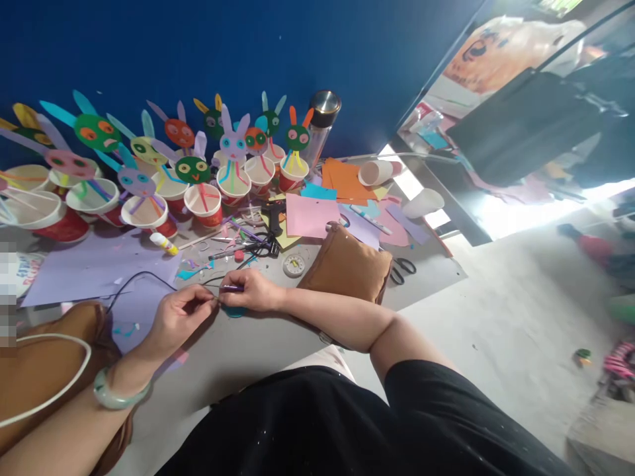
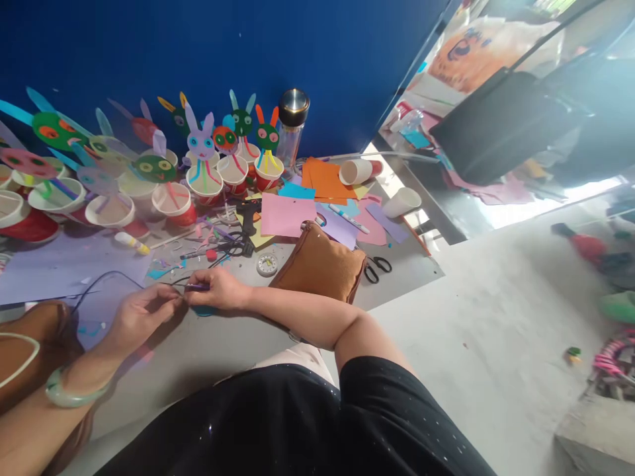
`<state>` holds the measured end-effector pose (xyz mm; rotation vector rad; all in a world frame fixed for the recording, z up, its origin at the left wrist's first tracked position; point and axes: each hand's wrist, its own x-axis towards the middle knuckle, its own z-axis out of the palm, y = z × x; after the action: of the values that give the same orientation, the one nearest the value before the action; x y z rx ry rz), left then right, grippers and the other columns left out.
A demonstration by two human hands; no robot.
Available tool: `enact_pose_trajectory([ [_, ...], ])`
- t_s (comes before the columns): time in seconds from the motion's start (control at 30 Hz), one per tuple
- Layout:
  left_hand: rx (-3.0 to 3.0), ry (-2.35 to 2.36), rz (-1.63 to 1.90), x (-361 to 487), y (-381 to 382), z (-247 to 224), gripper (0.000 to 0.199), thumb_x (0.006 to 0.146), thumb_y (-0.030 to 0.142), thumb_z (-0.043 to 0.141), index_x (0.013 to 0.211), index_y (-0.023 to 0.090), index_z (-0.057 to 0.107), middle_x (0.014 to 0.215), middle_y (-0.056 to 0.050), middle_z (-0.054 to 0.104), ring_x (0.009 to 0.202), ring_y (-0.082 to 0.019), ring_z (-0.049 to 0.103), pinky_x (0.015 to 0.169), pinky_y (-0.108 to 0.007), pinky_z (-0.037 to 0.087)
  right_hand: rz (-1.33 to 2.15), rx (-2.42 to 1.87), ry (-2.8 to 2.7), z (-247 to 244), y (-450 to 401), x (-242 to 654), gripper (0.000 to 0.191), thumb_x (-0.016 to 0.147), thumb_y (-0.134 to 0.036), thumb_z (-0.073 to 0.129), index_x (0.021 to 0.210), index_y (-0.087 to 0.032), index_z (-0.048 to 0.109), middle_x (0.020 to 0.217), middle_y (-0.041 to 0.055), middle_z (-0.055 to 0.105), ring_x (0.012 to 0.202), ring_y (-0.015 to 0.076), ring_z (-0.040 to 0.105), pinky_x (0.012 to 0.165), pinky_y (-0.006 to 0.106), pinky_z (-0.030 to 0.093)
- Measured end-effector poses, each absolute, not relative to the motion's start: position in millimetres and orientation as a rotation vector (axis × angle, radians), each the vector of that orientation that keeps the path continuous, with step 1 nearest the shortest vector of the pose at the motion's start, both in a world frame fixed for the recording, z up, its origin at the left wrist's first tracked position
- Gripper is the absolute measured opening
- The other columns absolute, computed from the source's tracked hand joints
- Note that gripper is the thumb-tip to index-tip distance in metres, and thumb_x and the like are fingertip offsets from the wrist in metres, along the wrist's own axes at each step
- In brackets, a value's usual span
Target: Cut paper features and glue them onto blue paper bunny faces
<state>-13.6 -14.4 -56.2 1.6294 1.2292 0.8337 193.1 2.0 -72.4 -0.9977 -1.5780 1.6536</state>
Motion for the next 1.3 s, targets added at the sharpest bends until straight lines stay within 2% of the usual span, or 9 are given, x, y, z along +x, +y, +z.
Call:
enact_pose_trajectory([
  [0.33, 1.585, 1.305, 0.92, -12.8, -8.3, -57.2, 0.019, 0.069, 0.038, 0.069, 0.069, 0.018, 0.071, 0.065, -0.001, 0.071, 0.06, -0.014, 0.063, 0.059, -0.023, 0.051, 1.691, -1.059, -1.604, -62.3, 10.0, 198.8, 0.024, 0.083, -0.04, 0.065, 0.082, -0.018, 0.057, 0.065, -0.0028, 0.061, 0.059, 0.0114, 0.058, 0.059, 0.023, 0.045],
  [0.47, 1.488, 1.3, 0.906, -12.2, -6.3, -54.2, 0.02, 0.067, 0.038, 0.071, 0.069, 0.018, 0.069, 0.058, 0.001, 0.066, 0.053, -0.011, 0.056, 0.052, -0.021, 0.045, 1.192, -1.258, -1.9, -31.2, 4.5, 221.7, 0.013, 0.079, -0.028, 0.066, 0.081, -0.016, 0.063, 0.068, -0.0031, 0.061, 0.063, 0.0093, 0.05, 0.064, 0.023, 0.04],
  [0.57, 1.401, 1.259, 0.939, -10.7, -6.0, -50.2, 0.022, 0.064, 0.039, 0.074, 0.069, 0.018, 0.068, 0.055, 0.003, 0.062, 0.049, -0.009, 0.051, 0.047, -0.02, 0.041, 0.867, -1.354, -1.976, -5.3, -12.5, 257.8, 0.025, 0.083, -0.034, 0.067, 0.099, -0.016, 0.069, 0.086, 0.0022, 0.07, 0.073, 0.0129, 0.057, 0.073, 0.026, 0.044],
  [0.67, 1.352, 1.24, 0.946, -8.8, -7.4, -45.2, 0.021, 0.064, 0.037, 0.073, 0.068, 0.017, 0.066, 0.05, 0.004, 0.059, 0.043, -0.007, 0.045, 0.042, -0.019, 0.035, 0.534, -1.606, -1.797, 4.3, -32.8, 308.6, 0.03, 0.086, -0.037, 0.062, 0.109, -0.018, 0.068, 0.099, 0.0073, 0.074, 0.081, 0.0179, 0.062, 0.079, 0.03, 0.047],
  [0.83, 1.348, 1.236, 0.942, -6.4, -10.5, -38.0, 0.016, 0.066, 0.032, 0.07, 0.066, 0.017, 0.066, 0.05, 0.005, 0.057, 0.042, -0.006, 0.044, 0.04, -0.017, 0.033, 0.079, -2.195, -1.26, -10.0, -52.8, 411.9, 0.039, 0.084, -0.037, 0.059, 0.115, -0.015, 0.067, 0.095, 0.0132, 0.074, 0.085, 0.0263, 0.063, 0.085, 0.041, 0.05],
  [0.97, 1.35, 1.223, 0.956, -5.3, -11.9, -35.8, 0.016, 0.067, 0.032, 0.07, 0.066, 0.017, 0.066, 0.054, 0.004, 0.059, 0.042, -0.006, 0.045, 0.04, -0.018, 0.033, -0.092, -2.366, -1.067, -14.2, -54.9, 476.2, 0.045, 0.085, -0.028, 0.052, 0.125, -0.011, 0.065, 0.11, 0.02, 0.072, 0.102, 0.032, 0.064, 0.099, 0.049, 0.047],
  [1.13, 1.315, 1.242, 0.975, -4.5, -11.6, -35.6, 0.014, 0.066, 0.03, 0.069, 0.065, 0.017, 0.066, 0.053, 0.003, 0.059, 0.041, -0.006, 0.044, 0.039, -0.018, 0.031, -0.303, -2.387, -1.032, -20.1, -37.5, 501.0, 0.055, 0.094, -0.019, 0.037, 0.145, -0.006, 0.05, 0.141, 0.0264, 0.056, 0.127, 0.0308, 0.054, 0.11, 0.047, 0.04],
  [1.2, 1.305, 1.228, 0.975, -4.2, -11.1, -36.1, 0.013, 0.066, 0.03, 0.069, 0.064, 0.017, 0.066, 0.053, 0.003, 0.059, 0.041, -0.006, 0.044, 0.039, -0.018, 0.03, -0.246, -2.459, -1.05, -26.4, -27.2, 502.4, 0.052, 0.094, -0.019, 0.038, 0.143, -0.006, 0.053, 0.141, 0.0277, 0.055, 0.127, 0.0313, 0.054, 0.109, 0.048, 0.04],
  [1.3, 1.321, 1.211, 0.981, -4.0, -10.8, -38.2, 0.014, 0.066, 0.031, 0.07, 0.065, 0.017, 0.066, 0.054, 0.003, 0.059, 0.042, -0.006, 0.043, 0.039, -0.018, 0.03, -0.077, -2.567, -1.098, -31.3, -16.3, 502.6, 0.04, 0.091, -0.027, 0.049, 0.118, -0.005, 0.07, 0.125, 0.0293, 0.062, 0.118, 0.0352, 0.055, 0.103, 0.053, 0.039],
])
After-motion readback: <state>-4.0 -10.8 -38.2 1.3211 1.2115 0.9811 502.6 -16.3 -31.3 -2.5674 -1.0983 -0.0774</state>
